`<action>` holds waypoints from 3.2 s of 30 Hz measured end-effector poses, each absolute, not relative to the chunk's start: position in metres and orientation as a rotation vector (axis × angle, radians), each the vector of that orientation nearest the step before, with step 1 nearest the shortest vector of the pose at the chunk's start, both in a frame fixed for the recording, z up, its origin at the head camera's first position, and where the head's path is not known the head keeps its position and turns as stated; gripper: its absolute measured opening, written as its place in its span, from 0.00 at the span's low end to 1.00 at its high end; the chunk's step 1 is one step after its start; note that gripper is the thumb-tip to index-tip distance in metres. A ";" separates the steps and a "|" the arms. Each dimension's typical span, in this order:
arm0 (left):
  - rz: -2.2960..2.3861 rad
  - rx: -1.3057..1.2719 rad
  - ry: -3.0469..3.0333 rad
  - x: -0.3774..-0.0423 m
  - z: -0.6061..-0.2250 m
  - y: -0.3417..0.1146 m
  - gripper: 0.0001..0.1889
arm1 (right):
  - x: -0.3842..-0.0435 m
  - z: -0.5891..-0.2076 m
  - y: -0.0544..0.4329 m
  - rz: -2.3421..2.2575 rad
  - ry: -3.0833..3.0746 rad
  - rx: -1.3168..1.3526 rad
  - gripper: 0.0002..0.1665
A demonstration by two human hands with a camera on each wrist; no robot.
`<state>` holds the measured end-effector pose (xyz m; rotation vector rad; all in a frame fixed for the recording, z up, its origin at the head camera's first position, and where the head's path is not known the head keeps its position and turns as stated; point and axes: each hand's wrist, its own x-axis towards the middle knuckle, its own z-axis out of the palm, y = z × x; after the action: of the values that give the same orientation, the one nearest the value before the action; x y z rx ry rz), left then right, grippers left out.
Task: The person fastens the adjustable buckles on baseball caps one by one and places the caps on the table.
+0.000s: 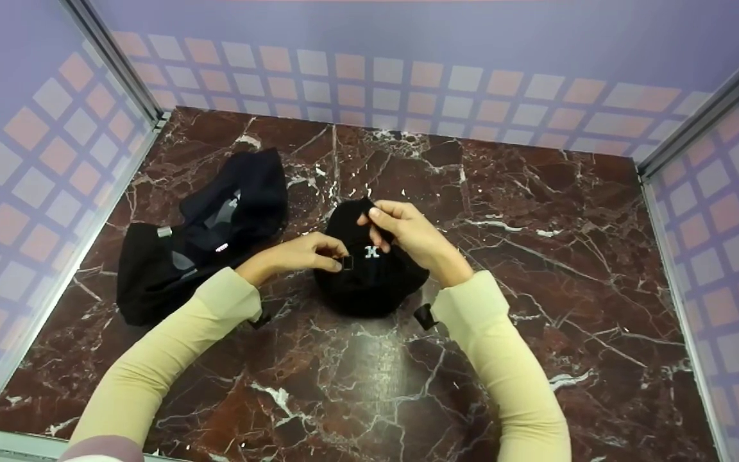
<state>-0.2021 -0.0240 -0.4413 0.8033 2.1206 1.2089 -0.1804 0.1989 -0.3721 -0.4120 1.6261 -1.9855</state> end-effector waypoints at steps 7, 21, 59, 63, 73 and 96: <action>1.248 0.874 2.139 -0.204 -0.443 -0.025 0.13 | -0.181 -0.380 0.199 -1.899 1.705 -0.442 0.10; 1.247 1.008 2.153 -0.204 -0.444 -0.021 0.11 | -0.183 -0.397 0.191 -1.499 2.062 -0.401 0.13; 1.283 0.996 2.216 -0.201 -0.447 -0.019 0.09 | -0.188 -0.437 0.193 -1.637 1.598 -0.296 0.05; 1.287 0.973 2.205 -0.201 -0.447 -0.018 0.09 | -0.187 -0.440 0.190 -1.663 1.572 -0.299 0.06; 1.288 0.888 2.233 -0.200 -0.450 -0.017 0.07 | -0.185 -0.446 0.186 -1.723 1.543 -0.296 0.05; 1.428 0.932 2.056 -0.193 -0.433 -0.026 0.07 | -0.185 -0.438 0.210 -1.542 1.741 -0.323 0.06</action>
<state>-0.1930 -0.0259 -0.4326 0.9324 2.0563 1.4282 -0.1854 0.2099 -0.4378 -0.3228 1.7406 -1.5421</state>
